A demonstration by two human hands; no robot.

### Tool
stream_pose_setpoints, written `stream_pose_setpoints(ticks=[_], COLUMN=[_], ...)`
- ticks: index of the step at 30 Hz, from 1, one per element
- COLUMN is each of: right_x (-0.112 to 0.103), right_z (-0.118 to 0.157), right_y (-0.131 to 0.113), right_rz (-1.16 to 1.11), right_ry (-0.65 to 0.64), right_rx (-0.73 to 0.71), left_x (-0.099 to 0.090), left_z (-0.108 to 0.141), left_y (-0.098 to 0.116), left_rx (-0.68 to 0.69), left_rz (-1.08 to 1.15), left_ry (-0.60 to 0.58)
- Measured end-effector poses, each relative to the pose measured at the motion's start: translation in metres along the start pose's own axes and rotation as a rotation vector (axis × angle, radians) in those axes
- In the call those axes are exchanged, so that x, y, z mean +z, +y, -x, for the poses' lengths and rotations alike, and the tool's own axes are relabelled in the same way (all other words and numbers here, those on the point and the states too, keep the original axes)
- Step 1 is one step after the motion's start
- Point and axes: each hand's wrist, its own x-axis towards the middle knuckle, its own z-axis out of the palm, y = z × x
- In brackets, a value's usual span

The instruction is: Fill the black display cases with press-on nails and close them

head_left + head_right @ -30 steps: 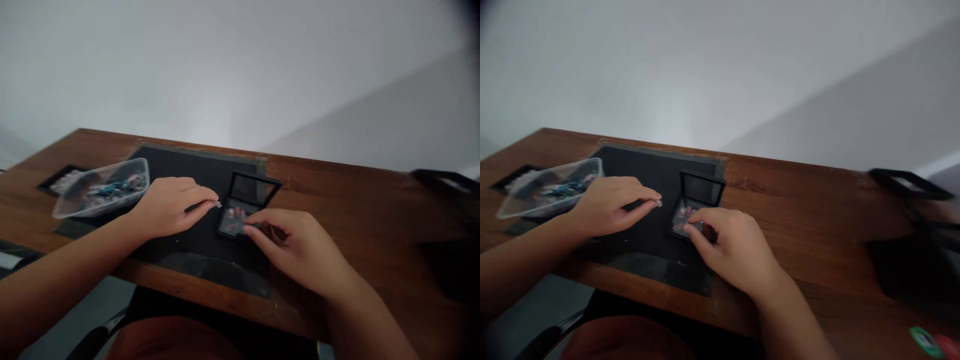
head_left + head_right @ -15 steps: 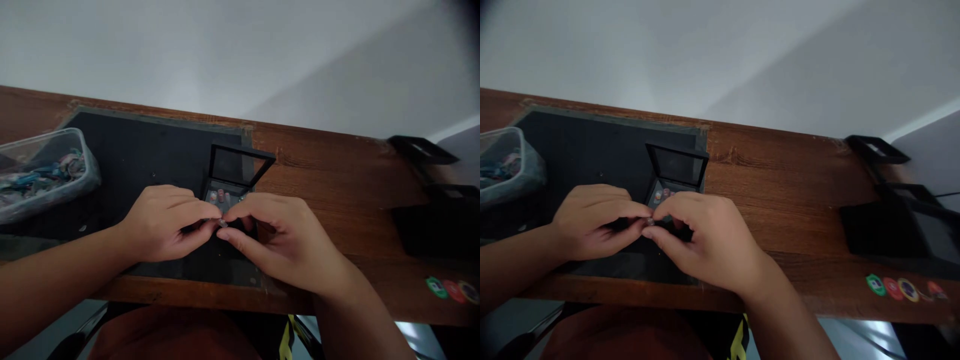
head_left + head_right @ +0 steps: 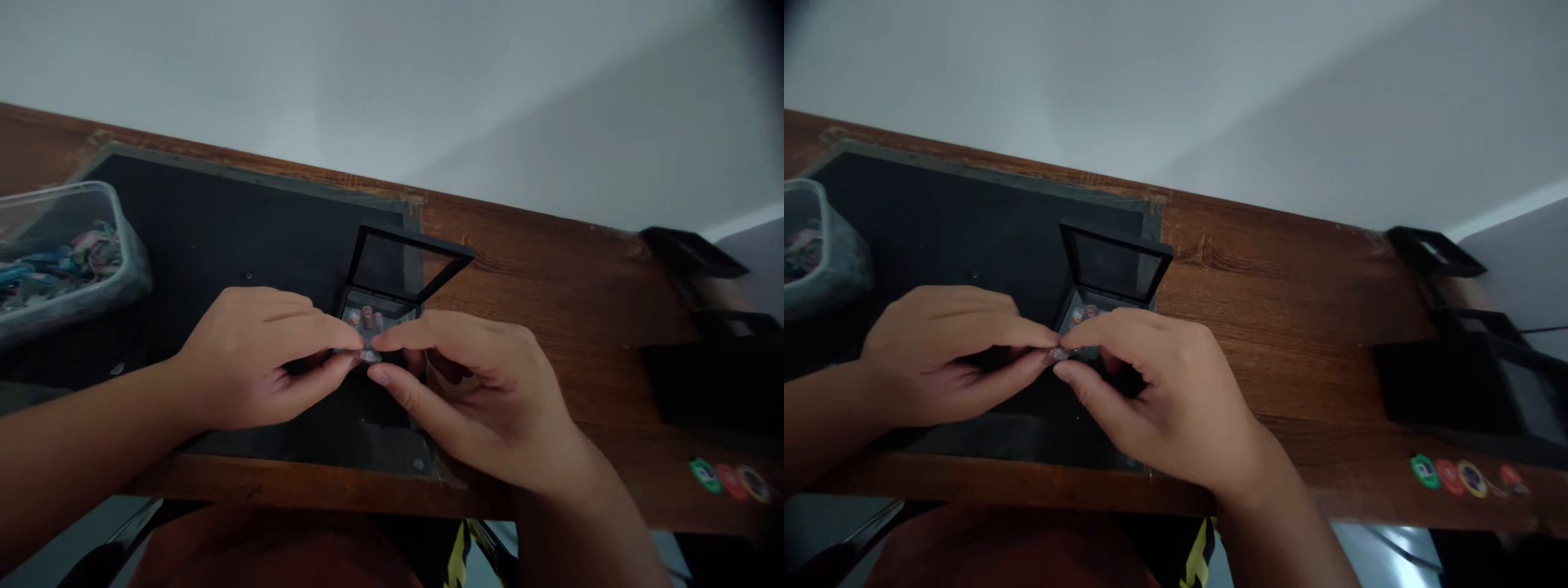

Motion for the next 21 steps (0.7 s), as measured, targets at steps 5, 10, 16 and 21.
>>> stream_pose_setpoints(ticks=[5,10,16,21], right_x=[0.0004,0.0008,-0.0002,0.0005], right_z=[-0.0018,-0.0006,0.0017,-0.0008], right_y=[0.0006,-0.0006,0.0025,0.0065], right_rz=[-0.085,-0.045,0.037,0.024], right_ry=[0.005,-0.013,-0.007,0.000], right_rx=[-0.080,-0.029,-0.027,-0.086], left_x=[-0.0014,-0.0019,-0.0001,0.0026], left_z=[-0.0003,0.0006,0.0029,0.0048], left_y=[0.0039,0.0050,0.0015,-0.0006], left_rx=[-0.017,-0.027,-0.051,-0.043], left_rz=[0.009,0.019,0.036,0.038], left_ry=[0.003,0.005,-0.022,-0.052])
